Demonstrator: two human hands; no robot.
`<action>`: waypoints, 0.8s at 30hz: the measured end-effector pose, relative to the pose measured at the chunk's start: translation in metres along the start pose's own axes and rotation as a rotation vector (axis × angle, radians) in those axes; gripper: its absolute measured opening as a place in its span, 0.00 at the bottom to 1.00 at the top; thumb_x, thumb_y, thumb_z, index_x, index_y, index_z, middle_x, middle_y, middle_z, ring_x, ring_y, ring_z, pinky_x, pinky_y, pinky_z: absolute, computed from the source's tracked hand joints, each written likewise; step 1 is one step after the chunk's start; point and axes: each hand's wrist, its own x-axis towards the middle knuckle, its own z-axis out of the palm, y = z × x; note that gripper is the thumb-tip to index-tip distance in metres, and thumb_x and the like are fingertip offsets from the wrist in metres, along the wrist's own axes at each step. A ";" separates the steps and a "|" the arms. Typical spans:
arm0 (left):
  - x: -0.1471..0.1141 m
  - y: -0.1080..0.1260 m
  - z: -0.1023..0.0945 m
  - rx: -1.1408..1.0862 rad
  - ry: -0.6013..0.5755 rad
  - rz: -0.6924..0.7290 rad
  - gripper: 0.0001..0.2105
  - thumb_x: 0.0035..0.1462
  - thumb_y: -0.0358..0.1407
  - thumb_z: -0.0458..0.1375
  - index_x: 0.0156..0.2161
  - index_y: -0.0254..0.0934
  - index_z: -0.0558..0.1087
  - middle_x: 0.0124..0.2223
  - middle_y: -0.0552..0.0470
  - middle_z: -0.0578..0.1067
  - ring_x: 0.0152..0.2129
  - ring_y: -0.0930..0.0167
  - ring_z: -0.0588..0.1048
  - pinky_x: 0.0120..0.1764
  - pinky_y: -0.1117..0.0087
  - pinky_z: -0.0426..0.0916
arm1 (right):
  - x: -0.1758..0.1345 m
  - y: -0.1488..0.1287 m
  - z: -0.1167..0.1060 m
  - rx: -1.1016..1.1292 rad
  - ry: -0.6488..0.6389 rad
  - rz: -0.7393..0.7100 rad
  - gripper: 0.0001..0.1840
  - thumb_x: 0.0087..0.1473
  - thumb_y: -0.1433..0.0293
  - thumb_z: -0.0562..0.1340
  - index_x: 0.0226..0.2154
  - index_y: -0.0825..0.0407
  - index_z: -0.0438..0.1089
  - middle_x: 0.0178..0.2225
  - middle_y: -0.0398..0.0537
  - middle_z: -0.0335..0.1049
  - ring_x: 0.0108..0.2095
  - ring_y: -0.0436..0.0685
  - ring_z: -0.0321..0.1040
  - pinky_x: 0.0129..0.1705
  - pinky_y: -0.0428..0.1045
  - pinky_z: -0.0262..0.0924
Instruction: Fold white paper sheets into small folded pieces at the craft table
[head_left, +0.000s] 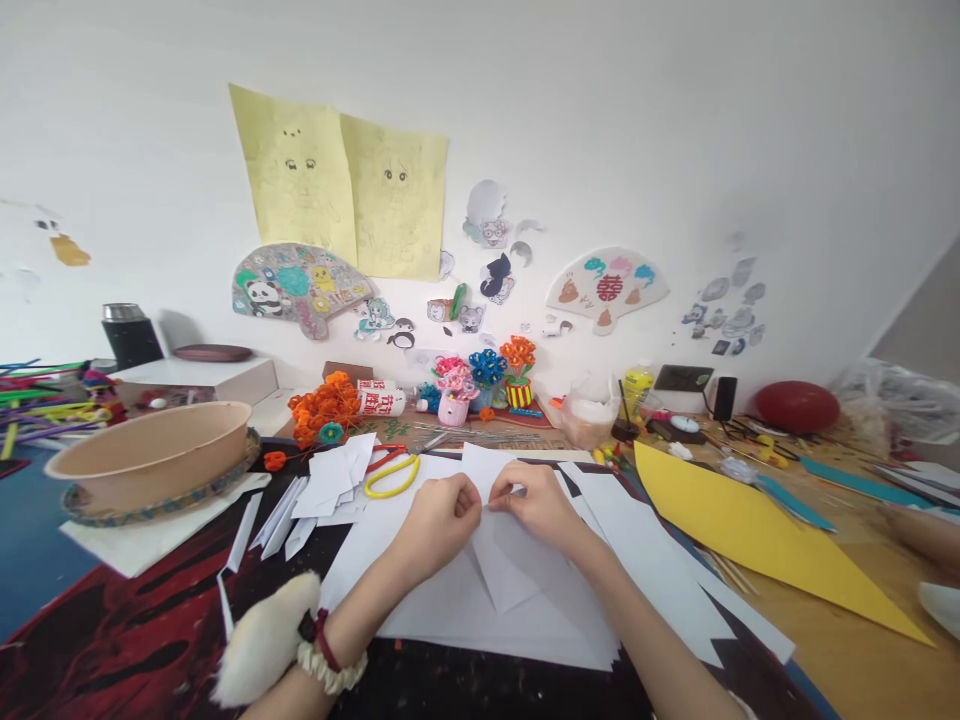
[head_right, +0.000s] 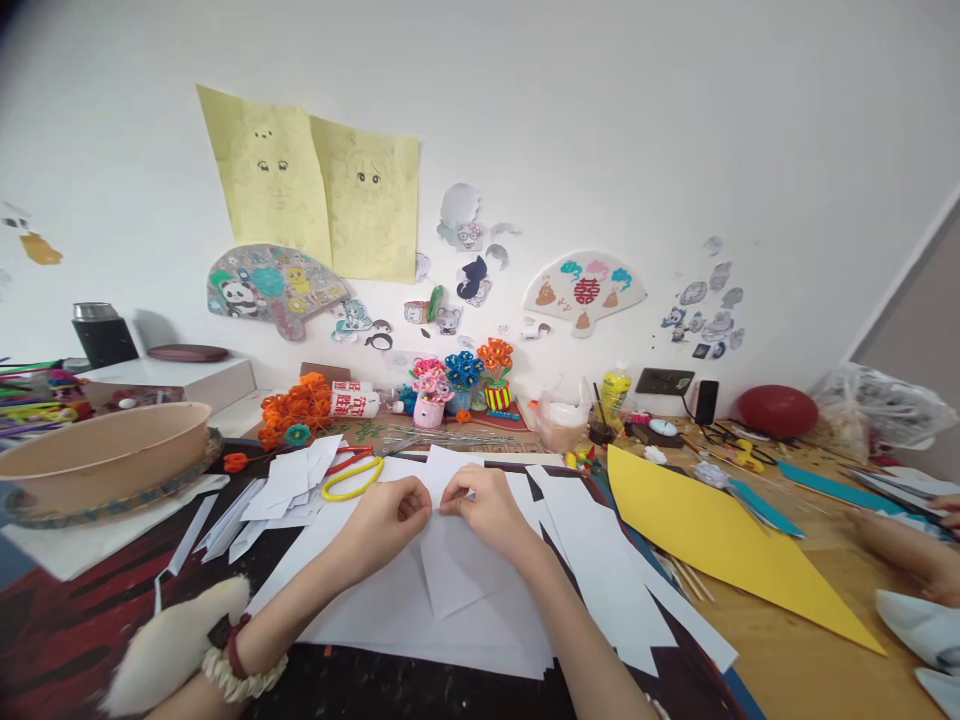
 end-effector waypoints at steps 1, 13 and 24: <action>0.000 0.000 0.000 0.004 0.002 -0.002 0.05 0.48 0.27 0.52 0.27 0.35 0.70 0.25 0.51 0.75 0.23 0.72 0.72 0.27 0.74 0.62 | 0.000 0.001 -0.001 -0.004 0.003 -0.001 0.10 0.43 0.82 0.64 0.20 0.52 0.72 0.23 0.42 0.71 0.29 0.52 0.66 0.31 0.45 0.57; -0.001 0.000 0.000 -0.006 0.000 0.012 0.05 0.49 0.29 0.51 0.27 0.35 0.69 0.25 0.51 0.74 0.23 0.71 0.72 0.27 0.73 0.62 | -0.001 0.002 -0.007 -0.046 0.014 0.016 0.08 0.45 0.78 0.62 0.20 0.51 0.72 0.24 0.44 0.71 0.29 0.53 0.66 0.32 0.47 0.59; 0.001 0.001 -0.005 -0.002 0.047 -0.040 0.05 0.50 0.28 0.51 0.28 0.36 0.68 0.25 0.51 0.74 0.24 0.70 0.73 0.29 0.73 0.62 | 0.000 0.022 -0.016 -0.040 0.132 0.120 0.04 0.46 0.73 0.63 0.22 0.52 0.72 0.24 0.45 0.72 0.28 0.54 0.67 0.32 0.48 0.60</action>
